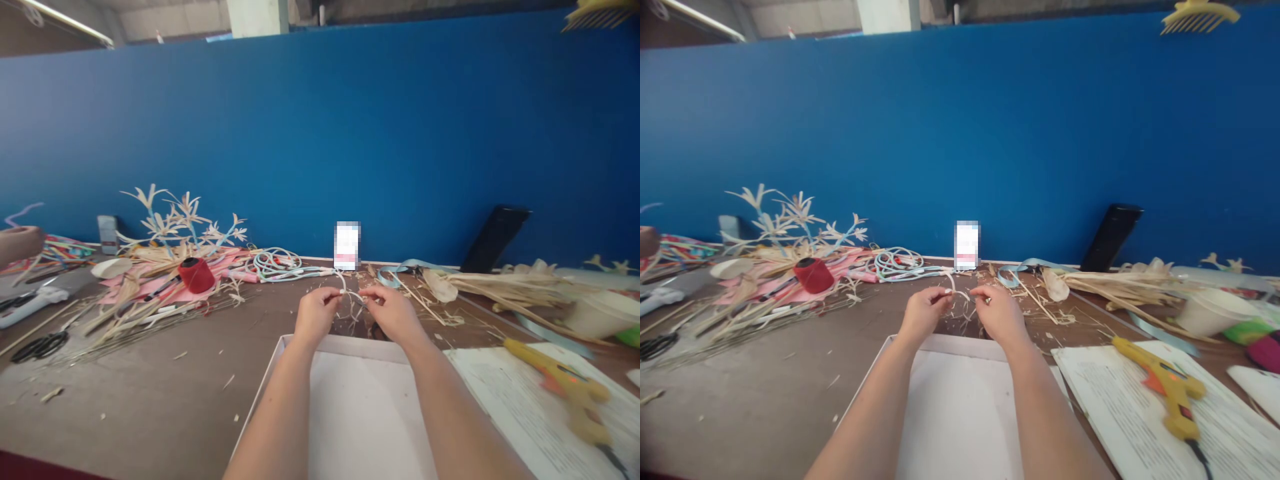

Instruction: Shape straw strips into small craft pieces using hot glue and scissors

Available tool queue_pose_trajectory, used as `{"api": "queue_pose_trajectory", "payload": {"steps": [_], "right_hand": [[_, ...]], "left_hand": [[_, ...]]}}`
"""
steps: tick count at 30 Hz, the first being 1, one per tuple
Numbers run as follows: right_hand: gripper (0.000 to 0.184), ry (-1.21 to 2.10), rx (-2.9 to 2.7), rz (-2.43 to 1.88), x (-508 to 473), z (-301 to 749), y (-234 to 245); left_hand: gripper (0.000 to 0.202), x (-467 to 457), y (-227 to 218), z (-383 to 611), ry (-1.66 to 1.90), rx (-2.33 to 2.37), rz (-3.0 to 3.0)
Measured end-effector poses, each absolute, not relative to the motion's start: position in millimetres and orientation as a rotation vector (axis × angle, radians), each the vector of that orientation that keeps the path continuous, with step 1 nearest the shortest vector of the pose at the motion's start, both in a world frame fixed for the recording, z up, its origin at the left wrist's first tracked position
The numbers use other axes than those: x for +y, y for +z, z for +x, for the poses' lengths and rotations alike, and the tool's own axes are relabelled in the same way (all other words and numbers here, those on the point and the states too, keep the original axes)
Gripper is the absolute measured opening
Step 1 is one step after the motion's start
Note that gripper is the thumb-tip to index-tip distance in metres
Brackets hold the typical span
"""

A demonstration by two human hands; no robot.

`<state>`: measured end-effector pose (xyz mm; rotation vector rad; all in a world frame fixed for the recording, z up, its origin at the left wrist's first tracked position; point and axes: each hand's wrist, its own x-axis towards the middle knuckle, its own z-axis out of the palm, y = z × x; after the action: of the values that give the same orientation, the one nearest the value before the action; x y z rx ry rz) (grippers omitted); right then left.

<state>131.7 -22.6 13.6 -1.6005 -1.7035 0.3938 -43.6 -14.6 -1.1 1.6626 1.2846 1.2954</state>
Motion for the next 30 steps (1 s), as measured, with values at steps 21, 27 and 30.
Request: {"api": "queue_pose_trajectory", "payload": {"steps": [21, 27, 30], "right_hand": [[0.019, 0.638, -1.905, -1.762, -23.7, 115.9, -6.8], [0.013, 0.647, -1.879, -1.683, -22.9, 116.4, -5.7], [0.014, 0.635, -1.756, -1.588, -22.2, 118.6, 0.3]], "left_hand": [[0.015, -15.1, -2.0, -41.0, 1.305, 1.283, 1.660], [0.015, -12.7, -4.6, -40.9, 1.307, 1.265, 1.620], [0.017, -13.3, -1.1, -42.8, 1.295, 1.313, 1.604]]}}
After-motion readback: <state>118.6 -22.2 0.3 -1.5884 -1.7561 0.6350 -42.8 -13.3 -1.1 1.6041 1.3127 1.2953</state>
